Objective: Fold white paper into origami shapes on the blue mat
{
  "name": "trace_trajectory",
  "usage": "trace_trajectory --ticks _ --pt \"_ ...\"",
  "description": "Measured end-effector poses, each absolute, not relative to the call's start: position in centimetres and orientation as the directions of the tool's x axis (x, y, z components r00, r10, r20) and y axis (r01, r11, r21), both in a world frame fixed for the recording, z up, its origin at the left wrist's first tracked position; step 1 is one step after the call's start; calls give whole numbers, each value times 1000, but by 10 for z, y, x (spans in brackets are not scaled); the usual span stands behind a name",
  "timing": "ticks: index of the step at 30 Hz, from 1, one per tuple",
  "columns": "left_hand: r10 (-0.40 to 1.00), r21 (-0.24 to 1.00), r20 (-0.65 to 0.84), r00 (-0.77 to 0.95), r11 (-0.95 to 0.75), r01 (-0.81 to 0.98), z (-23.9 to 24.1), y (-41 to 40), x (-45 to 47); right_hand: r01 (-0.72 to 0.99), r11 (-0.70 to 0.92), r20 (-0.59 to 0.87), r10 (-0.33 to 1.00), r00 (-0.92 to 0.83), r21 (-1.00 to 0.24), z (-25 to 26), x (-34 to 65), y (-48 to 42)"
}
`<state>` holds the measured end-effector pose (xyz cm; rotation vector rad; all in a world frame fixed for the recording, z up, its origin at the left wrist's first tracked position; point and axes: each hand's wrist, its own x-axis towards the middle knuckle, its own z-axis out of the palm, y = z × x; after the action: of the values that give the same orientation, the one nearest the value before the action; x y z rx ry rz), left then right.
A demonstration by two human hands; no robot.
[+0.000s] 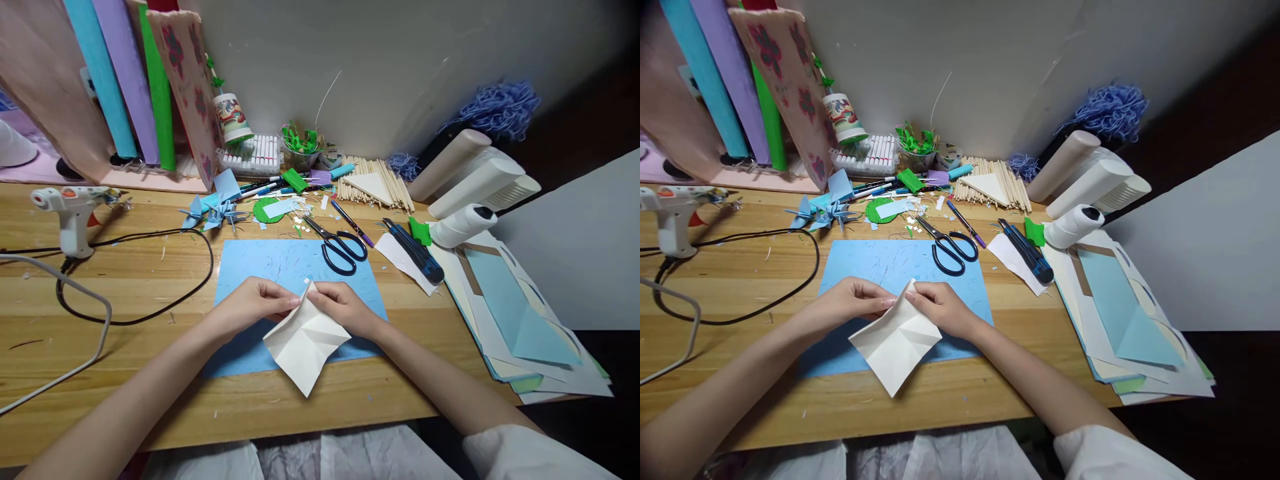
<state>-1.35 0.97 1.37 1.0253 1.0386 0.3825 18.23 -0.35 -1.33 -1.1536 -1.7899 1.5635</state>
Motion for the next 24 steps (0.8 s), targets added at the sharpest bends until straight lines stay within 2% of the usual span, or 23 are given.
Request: trace_trajectory --ticks 4,14,24 --pt "701 834 -535 471 528 161 11 6 -7 279 -14 -163 840 -517 -960 -14 181 -5" --pt "810 905 -423 407 401 143 4 -1 0 281 -5 -148 858 -491 -960 -14 179 -7" --pt "830 923 -384 405 340 180 4 -2 0 148 -11 -72 907 -416 -989 -13 176 -5"
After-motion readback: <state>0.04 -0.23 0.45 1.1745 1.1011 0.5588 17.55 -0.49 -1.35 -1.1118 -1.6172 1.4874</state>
